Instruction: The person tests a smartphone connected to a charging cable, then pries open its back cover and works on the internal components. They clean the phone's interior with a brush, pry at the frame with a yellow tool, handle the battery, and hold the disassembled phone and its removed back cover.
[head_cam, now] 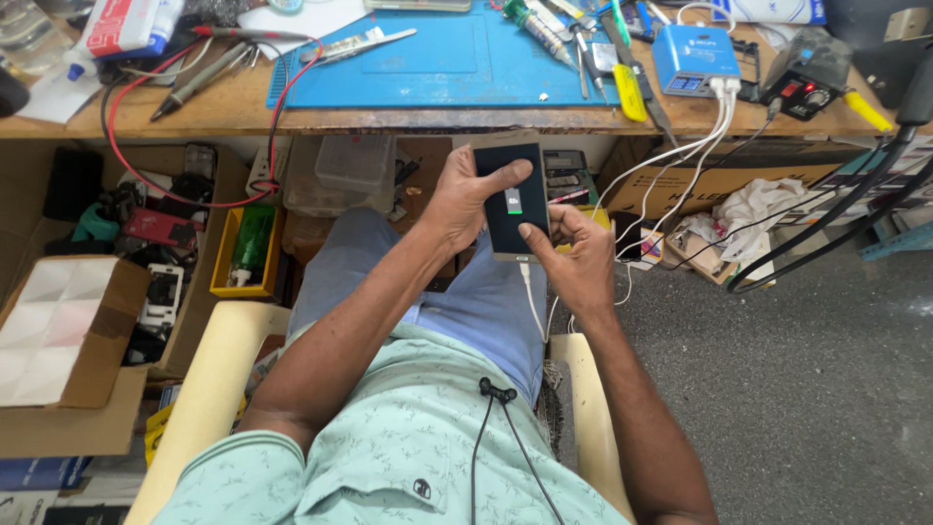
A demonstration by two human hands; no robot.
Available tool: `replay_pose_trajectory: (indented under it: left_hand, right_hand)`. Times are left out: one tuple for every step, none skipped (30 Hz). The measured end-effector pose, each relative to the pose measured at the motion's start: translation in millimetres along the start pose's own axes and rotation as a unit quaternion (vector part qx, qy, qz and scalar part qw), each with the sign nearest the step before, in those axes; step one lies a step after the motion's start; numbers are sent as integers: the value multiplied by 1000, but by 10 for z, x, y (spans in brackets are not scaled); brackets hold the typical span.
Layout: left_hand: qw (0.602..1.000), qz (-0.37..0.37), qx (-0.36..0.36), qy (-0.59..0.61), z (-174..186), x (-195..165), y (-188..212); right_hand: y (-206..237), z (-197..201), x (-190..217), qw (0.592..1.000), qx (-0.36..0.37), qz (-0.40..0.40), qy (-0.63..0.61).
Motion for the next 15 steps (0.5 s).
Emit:
replay_pose_trajectory:
  left_hand:
    - [1000,-5,-5,-6,3,7,-2]
    - [1000,-10,-9,-12,6,9,-4]
    - [1000,-7,-10,-14,8,8,-6]
    - [1000,-4,-11,-17,6,3,-11]
    - [1000,-1,-11,-20,8,-10,-8]
    - [1000,5,-7,-13,6,-23,-4]
    - [1000,11,-1,-6,0,-37,-3]
    - [1000,16,5,1,-6,-53,0]
    - [1000,11,2,4,-14,-67,-1]
    - [1000,6,-3,8,-19,-81,-5]
    - [1000,3,-8,13,-25,-85,1]
    - [1000,-5,-13,12,-31,-86,4]
    - [1000,-13,-17,11,-30,-92,0]
    - [1000,-21,-21,9,-29,-92,-4]
    - [999,-25,-24,7,-27,-86,-4]
  right_hand:
    - [-2,-5,-17,1000,3,-5,-26]
    - [-8,-9,-34,999,6,-9,-52]
    - [-13,-13,-54,997,8,-12,-78]
    - [-19,-14,-71,996,9,-11,-87]
    - [-23,-16,-87,995,10,-10,-96]
    - [-29,-16,-100,994,10,-9,-104]
    - [-30,-16,-113,994,10,-14,-105]
    - [-32,-15,-121,994,10,-18,-105]
    - [-32,-13,-127,994,9,-23,-106]
    - [-32,-13,-129,994,11,-18,-112]
    - [-31,-12,-128,993,14,-14,-117]
    - [-30,-12,-126,992,16,-9,-123]
    - [-30,-11,-123,993,16,-11,-116]
    - [-29,-12,-119,994,16,-14,-110]
    - [-27,-13,-115,994,17,-17,-103]
Point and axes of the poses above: each hand's wrist, its own y-axis away from the middle knuckle, its own z-axis out of the back of the hand, x = y × z, the point moved 1 cm from there along -y, towards the middle knuckle, and after that the axes turned 7 degrees about z, right-handed, at the moved point
